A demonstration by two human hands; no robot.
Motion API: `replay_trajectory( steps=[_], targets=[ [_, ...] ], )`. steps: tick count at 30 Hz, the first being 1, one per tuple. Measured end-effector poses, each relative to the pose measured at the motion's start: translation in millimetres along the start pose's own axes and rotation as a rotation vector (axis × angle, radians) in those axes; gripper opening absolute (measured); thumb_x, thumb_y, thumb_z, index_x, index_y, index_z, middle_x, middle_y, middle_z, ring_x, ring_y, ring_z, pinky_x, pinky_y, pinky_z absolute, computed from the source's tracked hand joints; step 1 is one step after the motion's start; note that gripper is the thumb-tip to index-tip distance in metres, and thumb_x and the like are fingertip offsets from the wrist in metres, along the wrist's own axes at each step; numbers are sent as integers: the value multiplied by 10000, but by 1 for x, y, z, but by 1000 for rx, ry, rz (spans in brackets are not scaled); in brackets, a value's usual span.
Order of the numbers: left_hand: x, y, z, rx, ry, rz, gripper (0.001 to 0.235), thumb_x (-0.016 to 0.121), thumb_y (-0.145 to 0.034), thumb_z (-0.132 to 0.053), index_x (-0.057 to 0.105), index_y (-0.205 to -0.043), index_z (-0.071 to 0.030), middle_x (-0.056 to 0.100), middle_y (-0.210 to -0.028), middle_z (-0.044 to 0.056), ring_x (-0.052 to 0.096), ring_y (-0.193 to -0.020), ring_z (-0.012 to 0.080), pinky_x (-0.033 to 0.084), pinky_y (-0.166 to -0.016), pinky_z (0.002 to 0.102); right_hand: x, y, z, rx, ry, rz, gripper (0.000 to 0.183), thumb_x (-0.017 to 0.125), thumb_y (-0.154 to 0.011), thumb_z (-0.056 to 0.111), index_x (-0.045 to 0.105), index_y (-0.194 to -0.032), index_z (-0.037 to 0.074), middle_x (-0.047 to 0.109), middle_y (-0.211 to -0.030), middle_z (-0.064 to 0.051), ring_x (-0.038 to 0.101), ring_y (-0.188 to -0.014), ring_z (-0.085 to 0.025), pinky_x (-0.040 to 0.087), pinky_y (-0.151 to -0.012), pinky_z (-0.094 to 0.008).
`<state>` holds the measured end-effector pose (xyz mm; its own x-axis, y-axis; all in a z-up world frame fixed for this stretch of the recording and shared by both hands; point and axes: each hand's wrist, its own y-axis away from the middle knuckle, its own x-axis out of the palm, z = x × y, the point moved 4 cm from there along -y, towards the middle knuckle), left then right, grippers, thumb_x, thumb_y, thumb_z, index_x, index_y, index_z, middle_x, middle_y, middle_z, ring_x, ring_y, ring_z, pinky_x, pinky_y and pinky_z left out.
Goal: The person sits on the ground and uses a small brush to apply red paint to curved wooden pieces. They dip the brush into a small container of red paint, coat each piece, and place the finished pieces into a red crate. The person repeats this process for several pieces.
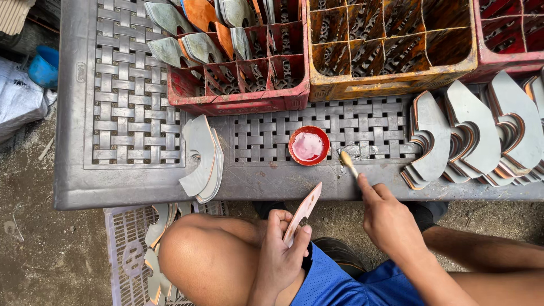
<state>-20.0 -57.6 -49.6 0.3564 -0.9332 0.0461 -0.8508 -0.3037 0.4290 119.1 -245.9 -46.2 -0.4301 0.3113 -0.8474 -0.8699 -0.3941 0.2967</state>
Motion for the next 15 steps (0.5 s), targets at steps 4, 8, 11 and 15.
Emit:
replay_trajectory(
  steps=[4,8,11,15],
  targets=[
    [-1,0,3,-8,-11,-12,314,668,-973,-172,445,-1132,-19,604,-780,50,594,-586,70,511,-530,227,-8,-8,-9,41,-128,-14,504,553,-941,127,552,-1445,126,640,-946,-195,678,-820,-416,536,-763,-525],
    [-4,3,12,-28,28,-31,310,660,-969,-162,434,-1129,-21,609,-805,51,589,-591,65,521,-526,226,6,-6,-7,2,-60,-54,509,563,-927,106,565,-1435,141,652,-1000,-190,660,-808,-420,525,-739,-513],
    [-6,2,16,-32,42,-30,302,657,-973,-140,430,-1132,-19,608,-811,69,588,-597,71,526,-539,228,21,-5,-17,40,-319,165,504,592,-949,146,601,-1452,173,664,-840,-147,605,-683,-271,524,-647,-395],
    [-12,8,8,-12,207,23,288,580,-980,-56,434,-1215,24,630,-929,114,654,-690,133,564,-631,269,19,4,-54,305,-1131,553,511,595,-925,165,638,-1429,94,544,-759,-44,365,-469,-110,303,-385,-274]
  ],
)
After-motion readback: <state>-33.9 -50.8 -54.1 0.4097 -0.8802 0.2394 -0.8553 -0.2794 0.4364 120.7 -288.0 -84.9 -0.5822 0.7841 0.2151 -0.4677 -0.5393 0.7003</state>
